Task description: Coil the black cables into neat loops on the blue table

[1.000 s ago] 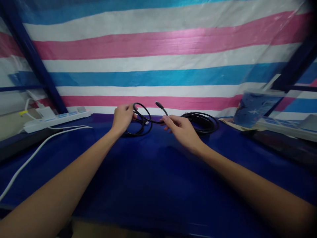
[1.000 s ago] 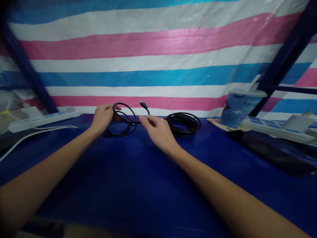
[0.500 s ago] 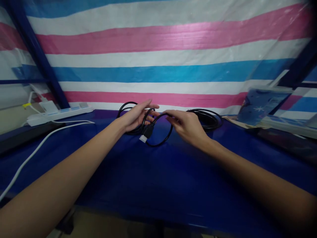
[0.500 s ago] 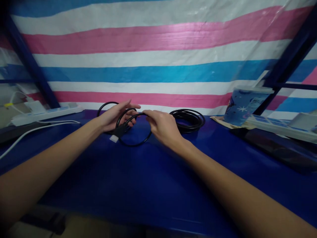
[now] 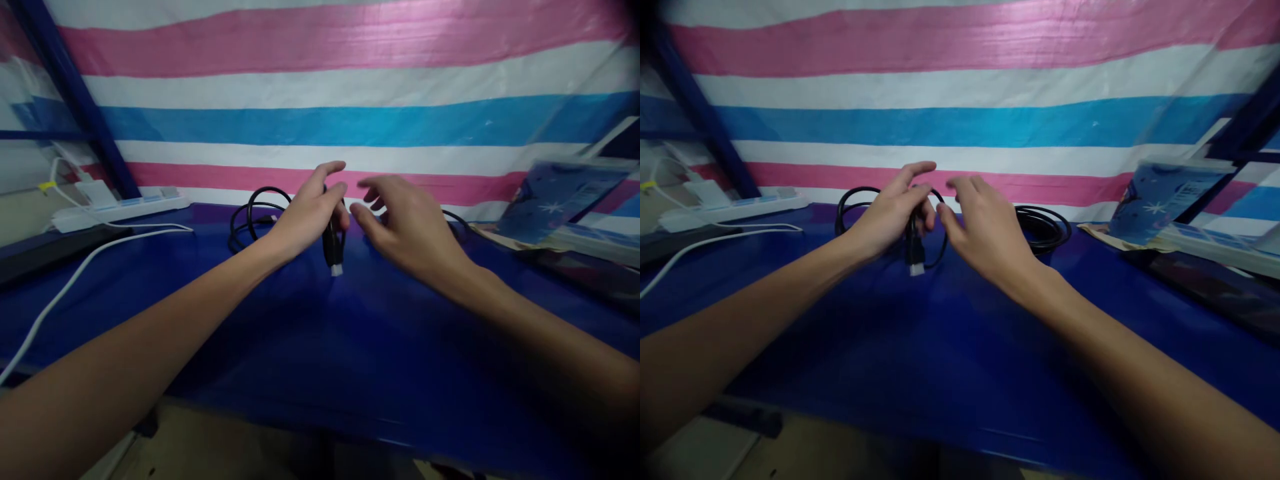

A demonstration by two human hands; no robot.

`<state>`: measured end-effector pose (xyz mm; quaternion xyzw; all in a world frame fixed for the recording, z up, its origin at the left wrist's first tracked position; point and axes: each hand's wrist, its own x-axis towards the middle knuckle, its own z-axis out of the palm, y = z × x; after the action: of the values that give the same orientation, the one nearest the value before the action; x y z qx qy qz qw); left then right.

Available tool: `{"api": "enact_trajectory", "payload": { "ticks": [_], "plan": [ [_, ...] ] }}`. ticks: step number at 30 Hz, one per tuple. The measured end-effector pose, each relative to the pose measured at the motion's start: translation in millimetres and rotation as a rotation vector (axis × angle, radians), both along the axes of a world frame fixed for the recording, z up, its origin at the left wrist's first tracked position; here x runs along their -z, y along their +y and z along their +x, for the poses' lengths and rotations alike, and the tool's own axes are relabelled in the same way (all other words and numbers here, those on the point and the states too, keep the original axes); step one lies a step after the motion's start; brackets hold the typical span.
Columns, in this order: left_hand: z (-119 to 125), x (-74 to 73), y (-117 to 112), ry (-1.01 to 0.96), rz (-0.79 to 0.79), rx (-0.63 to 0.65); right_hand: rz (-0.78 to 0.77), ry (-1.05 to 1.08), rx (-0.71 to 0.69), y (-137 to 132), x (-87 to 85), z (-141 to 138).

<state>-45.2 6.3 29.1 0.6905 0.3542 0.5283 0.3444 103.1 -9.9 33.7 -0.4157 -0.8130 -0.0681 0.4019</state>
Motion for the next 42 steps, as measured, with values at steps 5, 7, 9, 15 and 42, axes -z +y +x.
{"api": "enact_trajectory", "payload": {
  "ticks": [5,7,9,15,42],
  "plan": [
    [2,4.4,2,-0.021,0.124,-0.150,-0.362,0.149,-0.143,-12,-0.2,-7],
    [5,1.8,-3,-0.017,0.129,-0.059,-0.455,0.111,-0.229,-11,3.8,-7],
    [7,-0.8,-7,-0.017,0.109,0.044,-0.550,0.064,-0.340,-7,8.3,-6],
    [6,-3.3,-9,-0.204,-0.104,0.179,-0.452,0.071,-0.428,0,17.9,-7],
    [-18,-34.7,-19,-0.798,-0.143,0.243,-1.143,0.616,-0.703,-25,14.4,-22]
  ]
}}
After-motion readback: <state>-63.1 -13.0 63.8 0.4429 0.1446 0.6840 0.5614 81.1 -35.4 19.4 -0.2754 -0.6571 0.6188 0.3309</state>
